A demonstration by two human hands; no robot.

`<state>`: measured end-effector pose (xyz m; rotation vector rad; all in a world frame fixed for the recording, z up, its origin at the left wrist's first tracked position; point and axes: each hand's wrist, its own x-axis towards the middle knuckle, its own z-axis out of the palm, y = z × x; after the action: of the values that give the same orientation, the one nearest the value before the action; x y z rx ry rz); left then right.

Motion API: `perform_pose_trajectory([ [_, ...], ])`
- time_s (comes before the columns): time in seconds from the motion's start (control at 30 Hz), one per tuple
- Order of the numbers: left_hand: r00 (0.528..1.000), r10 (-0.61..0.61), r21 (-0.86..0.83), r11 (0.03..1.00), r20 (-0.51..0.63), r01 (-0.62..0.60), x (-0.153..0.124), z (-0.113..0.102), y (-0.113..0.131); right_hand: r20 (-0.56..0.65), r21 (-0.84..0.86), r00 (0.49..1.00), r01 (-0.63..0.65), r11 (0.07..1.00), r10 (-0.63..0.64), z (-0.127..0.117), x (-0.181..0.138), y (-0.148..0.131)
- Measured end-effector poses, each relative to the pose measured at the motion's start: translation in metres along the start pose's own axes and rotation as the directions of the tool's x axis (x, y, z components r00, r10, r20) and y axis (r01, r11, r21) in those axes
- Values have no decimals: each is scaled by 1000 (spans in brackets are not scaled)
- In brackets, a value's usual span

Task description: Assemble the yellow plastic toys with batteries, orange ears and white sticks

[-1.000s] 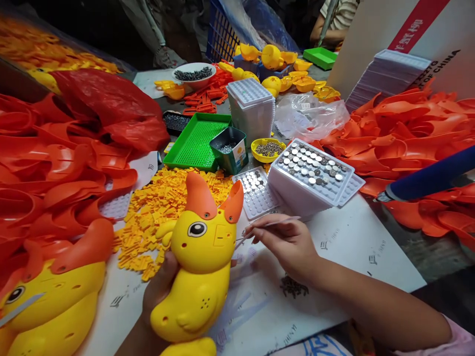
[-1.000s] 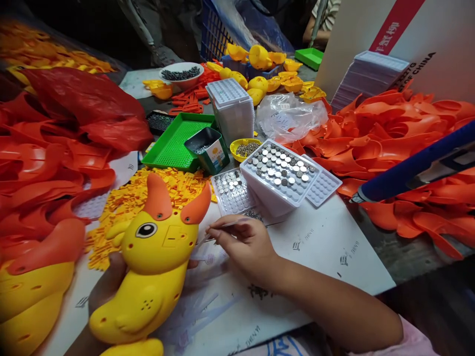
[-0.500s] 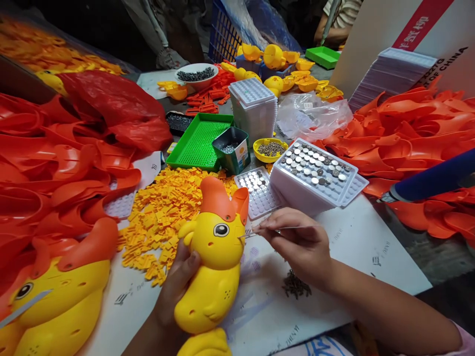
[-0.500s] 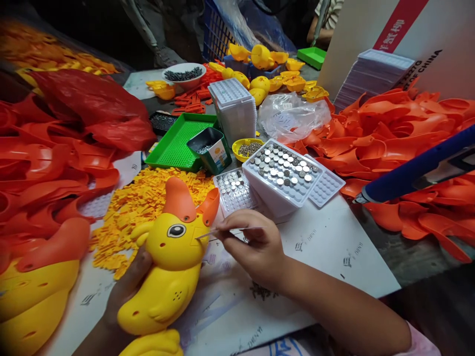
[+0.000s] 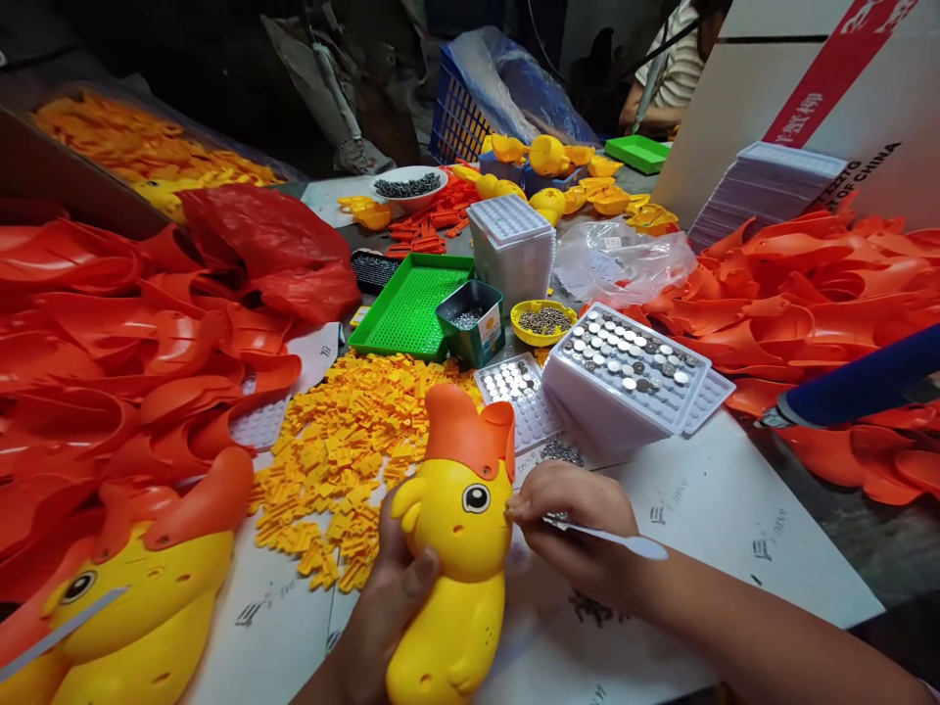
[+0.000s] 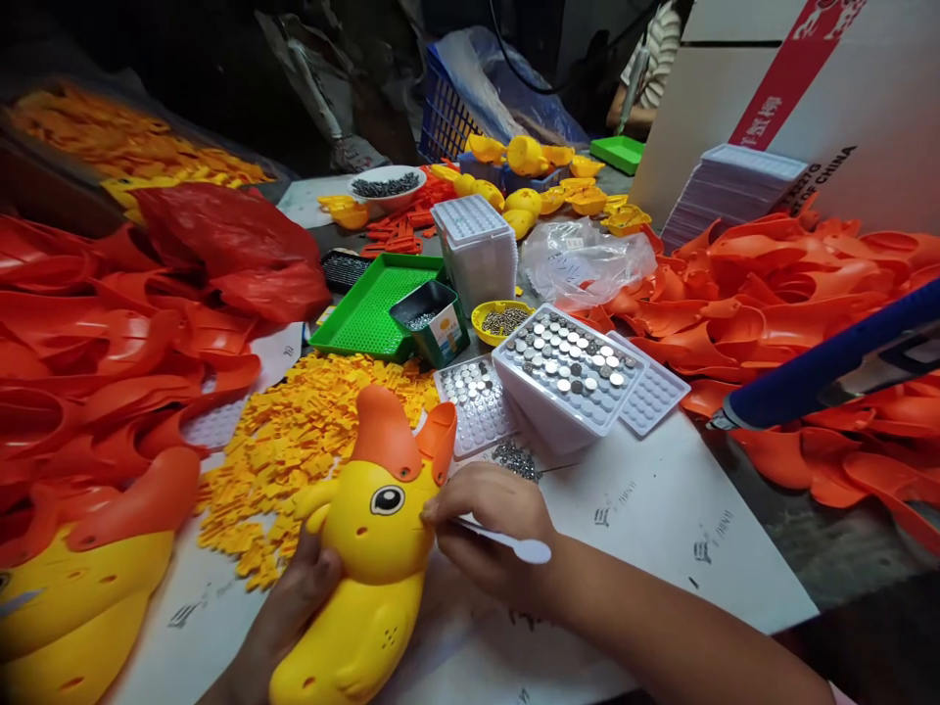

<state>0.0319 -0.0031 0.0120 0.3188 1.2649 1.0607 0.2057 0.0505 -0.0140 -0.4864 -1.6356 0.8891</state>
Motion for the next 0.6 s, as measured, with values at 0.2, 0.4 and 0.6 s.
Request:
perform_pose_trajectory([
  [0.2,997,40,-7,999,62,-40,1,-7,2,-30,113,997,-61,992,64,2,1,1],
  [0.4,996,16,-86,996,93,-8,9,-19,-5,-56,190,992,-104,976,117,6,-1,6],
  [0.6,973,54,-126,992,226,-26,24,-40,-14,3,404,981,-178,897,194,2,-2,17],
])
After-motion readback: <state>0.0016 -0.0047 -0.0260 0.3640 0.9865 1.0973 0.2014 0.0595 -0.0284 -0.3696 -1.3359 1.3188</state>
